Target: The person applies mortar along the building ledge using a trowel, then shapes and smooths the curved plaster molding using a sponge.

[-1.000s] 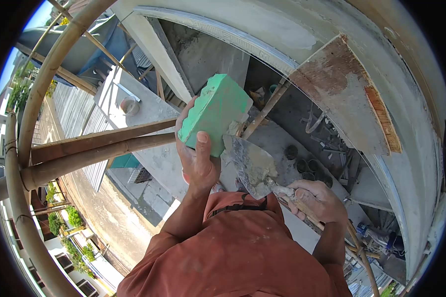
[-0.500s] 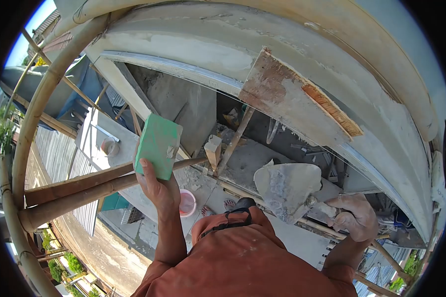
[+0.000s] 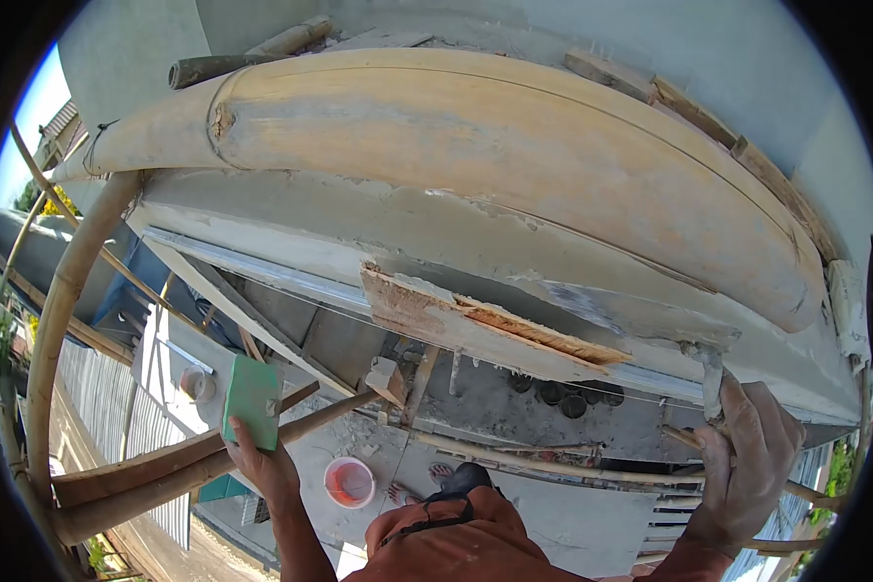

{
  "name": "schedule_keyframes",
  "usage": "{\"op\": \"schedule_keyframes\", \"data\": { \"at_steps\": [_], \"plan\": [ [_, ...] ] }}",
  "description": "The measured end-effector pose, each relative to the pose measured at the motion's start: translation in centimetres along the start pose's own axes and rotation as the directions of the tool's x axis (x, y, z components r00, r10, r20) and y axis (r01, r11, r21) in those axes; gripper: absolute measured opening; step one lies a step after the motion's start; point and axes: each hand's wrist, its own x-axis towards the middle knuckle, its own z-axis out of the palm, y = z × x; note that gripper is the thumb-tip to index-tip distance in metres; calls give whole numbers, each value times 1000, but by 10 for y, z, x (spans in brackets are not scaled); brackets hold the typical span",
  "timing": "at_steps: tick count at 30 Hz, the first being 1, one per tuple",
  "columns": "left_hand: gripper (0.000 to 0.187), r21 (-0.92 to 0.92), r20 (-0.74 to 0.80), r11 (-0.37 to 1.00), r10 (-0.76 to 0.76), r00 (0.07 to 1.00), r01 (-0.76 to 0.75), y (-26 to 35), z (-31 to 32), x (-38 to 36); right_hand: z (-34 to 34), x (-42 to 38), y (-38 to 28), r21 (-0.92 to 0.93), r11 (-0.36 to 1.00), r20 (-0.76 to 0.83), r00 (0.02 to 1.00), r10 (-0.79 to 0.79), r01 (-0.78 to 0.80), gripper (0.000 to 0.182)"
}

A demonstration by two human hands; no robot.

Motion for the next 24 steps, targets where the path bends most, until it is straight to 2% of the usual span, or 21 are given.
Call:
{"op": "schedule_keyframes", "data": {
  "at_steps": [2,3,5,12,17,20,24],
  "plan": [
    [54,8,9,1000,-6,1000,6,-7,2,4,4,6,0,-44,996,18,997,-78,79,47],
    [54,14,22,1000,-12,1000,12,-8,3,6,2,7,-5,-37,996,23,997,-80,81,47],
    [54,21,20,1000,-14,1000,14,-9,13,7,-5,10,-16,-115,993,151,989,-13,30,50],
    [56,35,28,996,-85,996,84,-28,13,13,-2,34,-27,-38,993,192,976,-101,110,50],
    [52,-18,51,996,-92,994,93,-33,18,13,-4,48,-43,-107,981,202,970,-136,160,48],
    [52,-50,-17,994,-95,995,94,-34,13,17,-6,52,-48,-119,979,217,966,-138,166,49],
    [56,22,-18,995,-95,995,95,-35,-8,26,-14,55,-52,-140,978,241,964,-116,152,48]
  ]
}}
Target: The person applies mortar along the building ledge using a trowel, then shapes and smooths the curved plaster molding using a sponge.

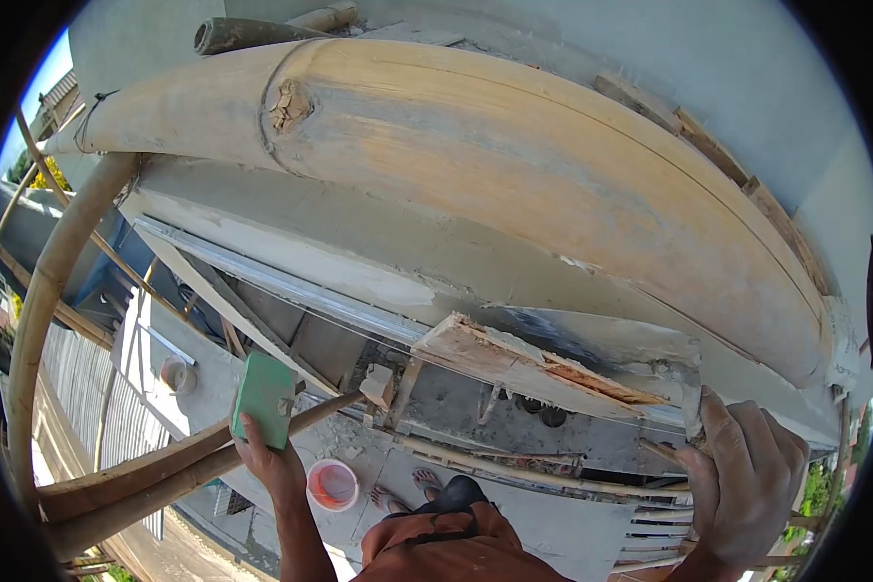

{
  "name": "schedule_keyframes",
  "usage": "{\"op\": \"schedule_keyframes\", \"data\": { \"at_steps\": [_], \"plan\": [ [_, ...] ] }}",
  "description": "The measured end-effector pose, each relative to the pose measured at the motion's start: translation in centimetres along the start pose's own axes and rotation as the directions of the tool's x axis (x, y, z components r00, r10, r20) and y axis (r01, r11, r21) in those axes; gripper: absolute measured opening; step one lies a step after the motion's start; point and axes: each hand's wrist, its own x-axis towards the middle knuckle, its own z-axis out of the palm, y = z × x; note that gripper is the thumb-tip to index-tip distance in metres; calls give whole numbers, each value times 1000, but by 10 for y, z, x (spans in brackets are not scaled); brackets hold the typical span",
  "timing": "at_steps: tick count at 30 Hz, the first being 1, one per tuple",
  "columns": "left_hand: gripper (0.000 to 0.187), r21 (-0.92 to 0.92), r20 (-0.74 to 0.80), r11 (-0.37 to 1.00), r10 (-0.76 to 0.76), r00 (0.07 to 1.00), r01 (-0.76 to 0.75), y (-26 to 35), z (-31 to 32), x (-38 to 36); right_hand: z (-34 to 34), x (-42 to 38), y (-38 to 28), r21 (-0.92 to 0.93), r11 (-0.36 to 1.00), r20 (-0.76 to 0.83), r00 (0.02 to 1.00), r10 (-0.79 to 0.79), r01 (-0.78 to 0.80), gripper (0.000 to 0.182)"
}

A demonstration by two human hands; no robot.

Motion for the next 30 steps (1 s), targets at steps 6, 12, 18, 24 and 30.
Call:
{"op": "schedule_keyframes", "data": {
  "at_steps": [6,12,18,24,30],
  "plan": [
    [61,103,-42,994,23,999,-18,8,-26,21,-4,7,-8,-37,999,-28,999,-24,23,47],
    [52,911,226,185,523,822,-368,9,-85,48,-11,21,-24,20,1000,64,998,16,-17,45],
    [73,915,171,198,598,783,-351,14,-118,66,-14,29,-34,-8,1000,65,998,8,-7,45],
    [72,938,116,204,579,807,-281,21,-151,72,-22,32,-43,-60,996,102,992,71,-65,43],
    [69,973,125,80,604,787,-215,24,-178,77,-26,40,-44,-46,998,114,993,41,-36,42]
  ]
}}
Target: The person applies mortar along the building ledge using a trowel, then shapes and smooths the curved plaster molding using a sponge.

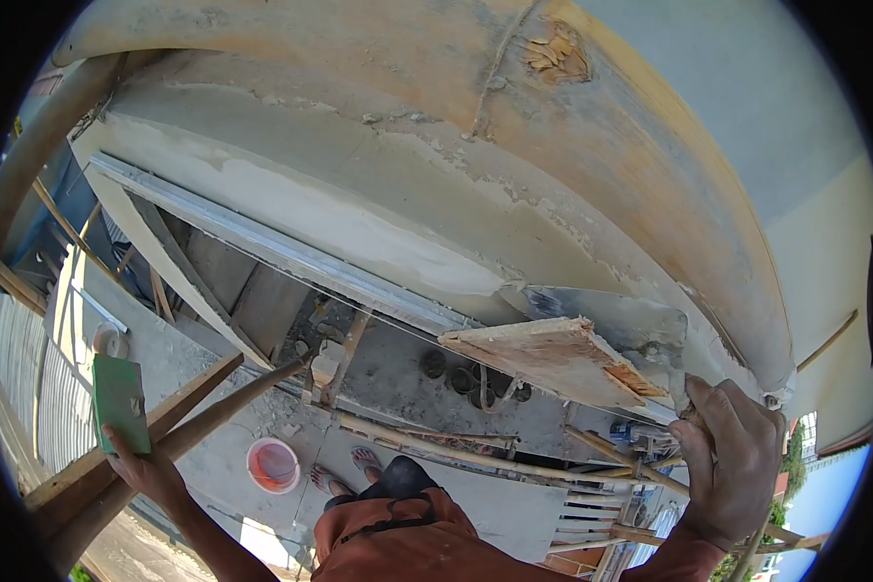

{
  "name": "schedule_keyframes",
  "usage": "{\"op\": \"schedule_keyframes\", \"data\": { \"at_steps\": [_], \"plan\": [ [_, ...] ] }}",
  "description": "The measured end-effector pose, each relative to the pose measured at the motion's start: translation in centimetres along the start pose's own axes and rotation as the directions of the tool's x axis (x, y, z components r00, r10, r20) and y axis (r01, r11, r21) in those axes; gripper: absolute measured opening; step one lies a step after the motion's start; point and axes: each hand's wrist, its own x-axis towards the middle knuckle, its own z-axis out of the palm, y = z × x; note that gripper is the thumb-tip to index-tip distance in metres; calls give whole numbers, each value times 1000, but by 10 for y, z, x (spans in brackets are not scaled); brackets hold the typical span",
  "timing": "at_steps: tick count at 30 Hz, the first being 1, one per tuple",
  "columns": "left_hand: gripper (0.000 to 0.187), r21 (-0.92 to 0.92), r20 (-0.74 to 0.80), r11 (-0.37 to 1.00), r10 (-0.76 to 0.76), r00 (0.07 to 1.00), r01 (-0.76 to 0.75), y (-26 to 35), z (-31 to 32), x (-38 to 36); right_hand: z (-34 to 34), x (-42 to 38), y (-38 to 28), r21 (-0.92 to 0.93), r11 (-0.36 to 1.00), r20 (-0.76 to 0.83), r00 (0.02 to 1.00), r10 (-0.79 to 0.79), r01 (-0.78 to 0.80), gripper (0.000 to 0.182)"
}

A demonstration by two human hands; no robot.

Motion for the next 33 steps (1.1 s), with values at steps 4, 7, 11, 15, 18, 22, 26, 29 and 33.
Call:
{"op": "schedule_keyframes", "data": {
  "at_steps": [4,7,11,15,18,22,26,29,33],
  "plan": [
    [68,-32,26,997,-70,997,71,-11,-6,-2,-12,-3,12,11,1000,67,997,28,-29,40],
    [61,-45,3,997,-70,998,70,-14,-11,-3,-19,-3,23,82,996,122,992,28,-38,41],
    [59,0,-1,998,-66,998,66,-19,-14,-6,-25,5,15,216,973,150,987,56,-88,42],
    [58,3,-7,999,-36,999,36,-23,-14,-9,-21,4,5,102,995,16,1000,17,-19,41],
    [58,-9,-8,999,-38,999,38,-23,-11,-10,-23,8,0,139,989,44,998,40,-46,41],
    [58,-57,-20,997,-48,999,46,-20,-8,-13,-21,11,-2,71,997,-13,1000,17,-16,37],
    [58,-49,-12,998,-50,999,49,-22,-8,-14,-22,10,-2,13,1000,-19,1000,0,0,33],
    [58,-18,-14,999,-38,999,37,-23,-10,-12,-28,9,1,-5,1000,7,1000,-27,27,32],
    [63,-66,-1,993,-96,995,96,-25,-12,-13,-36,17,15,59,996,74,995,-67,63,35]
  ]
}}
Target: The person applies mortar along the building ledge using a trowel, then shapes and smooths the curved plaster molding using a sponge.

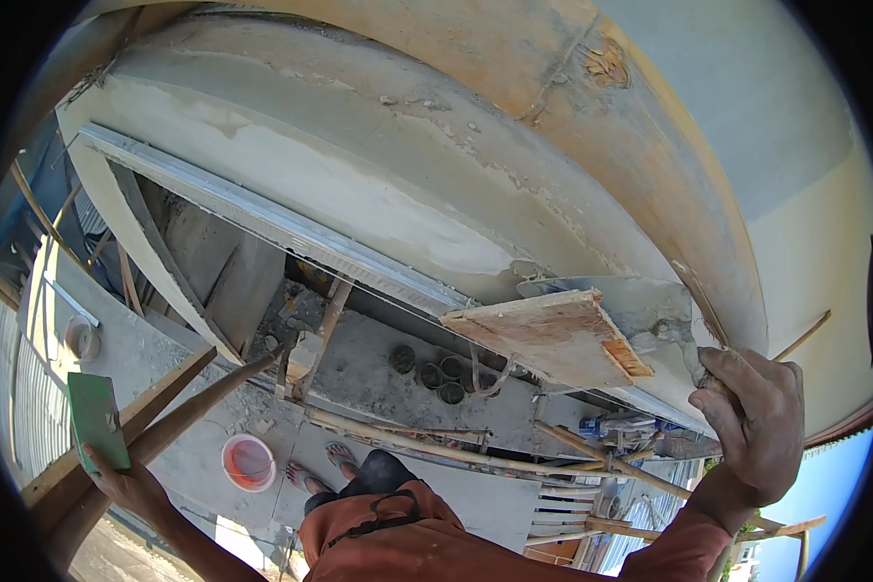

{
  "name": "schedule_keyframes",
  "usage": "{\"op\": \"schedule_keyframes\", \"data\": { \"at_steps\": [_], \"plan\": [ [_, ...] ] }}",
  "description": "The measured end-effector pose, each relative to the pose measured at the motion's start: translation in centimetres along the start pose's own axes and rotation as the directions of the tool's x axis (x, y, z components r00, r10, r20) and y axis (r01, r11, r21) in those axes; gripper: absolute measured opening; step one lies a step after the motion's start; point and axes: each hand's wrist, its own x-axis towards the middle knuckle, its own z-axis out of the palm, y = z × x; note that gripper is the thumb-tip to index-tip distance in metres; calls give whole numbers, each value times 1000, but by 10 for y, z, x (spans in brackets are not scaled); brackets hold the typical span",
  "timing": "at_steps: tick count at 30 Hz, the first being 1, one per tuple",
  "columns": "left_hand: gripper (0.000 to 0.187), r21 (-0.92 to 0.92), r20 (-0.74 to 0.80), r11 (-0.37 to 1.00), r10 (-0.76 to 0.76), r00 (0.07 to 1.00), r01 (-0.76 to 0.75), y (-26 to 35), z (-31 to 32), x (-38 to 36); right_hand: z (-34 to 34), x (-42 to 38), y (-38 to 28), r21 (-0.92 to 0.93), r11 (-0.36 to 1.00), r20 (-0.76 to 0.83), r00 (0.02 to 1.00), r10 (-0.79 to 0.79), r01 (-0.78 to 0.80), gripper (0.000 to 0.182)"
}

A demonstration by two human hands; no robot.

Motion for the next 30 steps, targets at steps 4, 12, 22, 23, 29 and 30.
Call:
{"op": "schedule_keyframes", "data": {
  "at_steps": [4,12,22,23,29,30],
  "plan": [
    [64,84,-8,996,43,999,-42,-10,0,-2,0,6,-2,54,994,-22,995,-98,99,37],
    [59,10,10,999,31,999,-32,-5,8,-4,12,13,-16,12,997,-94,993,-78,79,35],
    [58,27,8,999,28,1000,-28,2,10,-6,5,11,-1,67,995,12,997,-74,73,30],
    [58,29,7,999,30,1000,-30,4,10,-6,5,12,0,139,990,31,999,-43,38,30],
    [60,-5,12,1000,16,1000,-16,10,15,-8,12,18,-3,86,988,-48,991,-126,130,36],
    [60,0,10,1000,21,1000,-21,11,15,-8,12,18,-2,85,988,-49,991,-126,130,36]
  ]
}}
